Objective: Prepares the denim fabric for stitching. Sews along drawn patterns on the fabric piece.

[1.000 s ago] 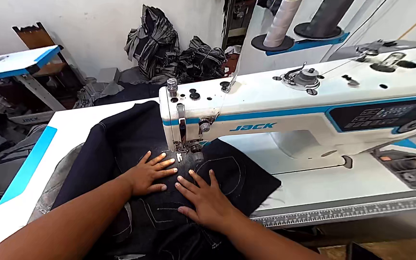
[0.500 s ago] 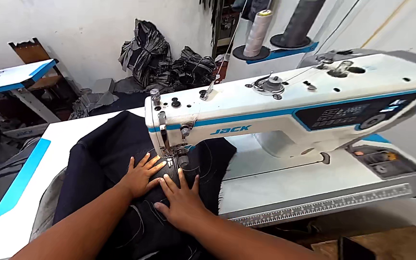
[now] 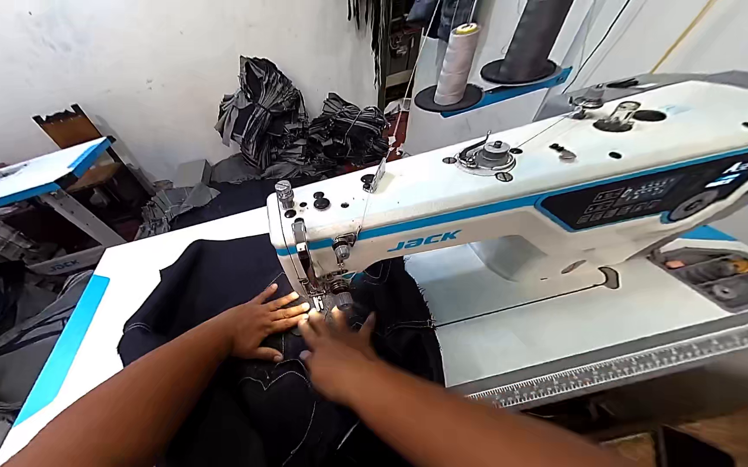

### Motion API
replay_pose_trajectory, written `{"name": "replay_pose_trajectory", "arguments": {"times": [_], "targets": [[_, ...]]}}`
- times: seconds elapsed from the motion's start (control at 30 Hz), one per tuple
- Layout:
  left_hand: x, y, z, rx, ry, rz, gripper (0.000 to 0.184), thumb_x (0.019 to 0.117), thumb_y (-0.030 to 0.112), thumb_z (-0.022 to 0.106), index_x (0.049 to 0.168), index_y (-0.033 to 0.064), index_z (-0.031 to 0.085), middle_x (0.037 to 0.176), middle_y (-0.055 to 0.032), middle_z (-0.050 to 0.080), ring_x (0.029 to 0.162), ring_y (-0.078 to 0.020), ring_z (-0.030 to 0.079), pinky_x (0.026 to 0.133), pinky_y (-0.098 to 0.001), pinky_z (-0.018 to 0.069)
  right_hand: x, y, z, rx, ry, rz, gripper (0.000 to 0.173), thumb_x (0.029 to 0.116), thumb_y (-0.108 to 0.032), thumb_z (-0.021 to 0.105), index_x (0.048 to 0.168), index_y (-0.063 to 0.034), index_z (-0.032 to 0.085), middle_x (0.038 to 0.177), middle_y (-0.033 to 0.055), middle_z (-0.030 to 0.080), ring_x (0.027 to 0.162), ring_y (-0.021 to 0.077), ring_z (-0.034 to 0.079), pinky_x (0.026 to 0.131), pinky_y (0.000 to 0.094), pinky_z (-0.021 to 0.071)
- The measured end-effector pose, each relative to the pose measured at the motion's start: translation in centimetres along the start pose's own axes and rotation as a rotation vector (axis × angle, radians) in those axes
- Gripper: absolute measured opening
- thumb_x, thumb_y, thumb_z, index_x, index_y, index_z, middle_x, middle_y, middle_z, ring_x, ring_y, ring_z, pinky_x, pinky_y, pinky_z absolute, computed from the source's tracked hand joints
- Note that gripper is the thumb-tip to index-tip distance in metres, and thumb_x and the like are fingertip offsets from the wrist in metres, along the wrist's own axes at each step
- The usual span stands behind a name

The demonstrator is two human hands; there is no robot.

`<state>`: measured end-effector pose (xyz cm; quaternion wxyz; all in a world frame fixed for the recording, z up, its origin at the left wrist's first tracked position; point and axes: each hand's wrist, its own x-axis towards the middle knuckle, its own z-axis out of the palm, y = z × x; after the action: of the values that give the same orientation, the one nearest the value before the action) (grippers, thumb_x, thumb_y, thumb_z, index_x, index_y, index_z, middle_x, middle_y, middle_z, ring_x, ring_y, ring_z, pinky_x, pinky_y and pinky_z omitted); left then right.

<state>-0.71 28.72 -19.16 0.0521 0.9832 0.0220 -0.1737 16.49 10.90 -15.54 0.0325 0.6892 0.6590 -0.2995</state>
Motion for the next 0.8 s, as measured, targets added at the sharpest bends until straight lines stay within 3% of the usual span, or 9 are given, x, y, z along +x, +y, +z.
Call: {"name": "replay_pose_trajectory", "arguments": {"times": [0.07,0.1,0.23,0.4,0.53,0.6,0.67,0.7,0.8], "targets": [[0.2,-0.3,1.6,-0.042,0.087,0.021,0.081,0.0981,0.062,0.042,0.159,0.0092,0.038,0.169,-0.007,0.028,0.159,-0.029,0.014,0.125,-0.0624,0.0065,-0.3,0.2,2.4,0.03,0.075,-0.057,0.056,0.1127,-0.039,0.027,0.163,-0.0158,0.028,0.171,0.0045,0.024,0.158,0.0412,0.007,0.11,0.0847,0.001],[0.2,0.0,1.9,-0.058,0.123,-0.005,0.081,0.0979,0.063,0.043,0.159,0.0095,0.038,0.169,-0.0068,0.029,0.159,-0.0288,0.015,0.125,-0.0622,0.0074,-0.2,1.4,3.1,0.036,0.139,-0.117,0.055,0.1126,-0.039,0.028,0.161,-0.0144,0.034,0.168,0.0048,0.03,0.158,0.0388,0.012,0.111,0.0834,0.001],[0.5,3.9,3.0,-0.09,0.273,-0.209,0.079,0.0973,0.061,0.049,0.157,0.0103,0.042,0.166,-0.0068,0.035,0.158,-0.0302,0.021,0.122,-0.0662,0.0147,1.1,6.6,3.1,-0.071,0.3,-0.372,0.046,0.1099,-0.037,0.043,0.149,-0.0157,0.054,0.156,0.0049,0.05,0.154,0.0333,0.03,0.114,0.0808,0.0095],[2.4,7.8,2.2,-0.185,0.3,-0.51,0.076,0.099,0.054,0.058,0.16,0.0134,0.037,0.168,-0.0049,0.03,0.158,-0.0294,0.019,0.122,-0.0655,0.0115,4.1,11.0,0.2,-0.192,0.343,-0.653,0.039,0.1062,-0.028,0.054,0.142,-0.0141,0.062,0.149,0.0071,0.058,0.145,0.0361,0.045,0.113,0.0774,0.0213],[4.3,11.4,0.5,-0.288,0.189,-0.751,0.078,0.1041,0.058,0.044,0.164,0.014,0.023,0.173,-0.0038,0.015,0.16,-0.0305,0.006,0.123,-0.0653,0.0052,5.6,12.9,-3.2,-0.397,0.26,-0.791,0.038,0.1071,-0.029,0.052,0.143,-0.0204,0.062,0.146,0.0079,0.06,0.141,0.0362,0.049,0.113,0.0726,0.0305],[3.2,10.8,-1.0,-0.32,0.054,-0.68,0.072,0.1072,0.057,0.034,0.165,0.0172,0.019,0.174,-0.0006,0.01,0.16,-0.029,0.004,0.123,-0.0642,0.0093,4.2,11.1,-3.7,-0.404,0.202,-0.639,0.035,0.1058,-0.027,0.055,0.139,-0.0254,0.066,0.141,0.0062,0.064,0.139,0.0336,0.052,0.115,0.0699,0.0312],[1.4,7.0,-2.1,-0.217,0.019,-0.431,0.062,0.1089,0.05,0.029,0.162,0.0179,0.032,0.171,-0.0011,0.023,0.157,-0.0292,0.019,0.119,-0.0618,0.0222,1.2,6.8,-5.0,-0.247,0.053,-0.283,0.036,0.1063,-0.019,0.05,0.139,-0.0188,0.066,0.141,0.0126,0.062,0.142,0.0375,0.046,0.118,0.0715,0.0197],[0.7,4.8,-1.6,-0.151,0.028,-0.283,0.061,0.1082,0.048,0.028,0.16,0.0182,0.037,0.169,-0.0019,0.027,0.156,-0.029,0.023,0.119,-0.0615,0.0214,-0.3,4.7,-5.2,-0.1,-0.012,-0.124,0.04,0.1097,-0.023,0.042,0.145,-0.0149,0.059,0.147,0.0174,0.057,0.145,0.0405,0.041,0.118,0.0739,0.0127],[0.0,0.9,1.5,-0.116,0.149,-0.021,0.071,0.1045,0.057,0.022,0.159,0.0154,0.04,0.168,-0.0066,0.031,0.158,-0.0312,0.018,0.123,-0.0665,0.0072,-1.5,1.6,-0.7,0.134,0.067,0.051,0.066,0.1073,-0.058,0.031,0.16,-0.0194,0.037,0.168,0.0055,0.031,0.158,0.0383,0.012,0.114,0.0809,-0.0033]]}}
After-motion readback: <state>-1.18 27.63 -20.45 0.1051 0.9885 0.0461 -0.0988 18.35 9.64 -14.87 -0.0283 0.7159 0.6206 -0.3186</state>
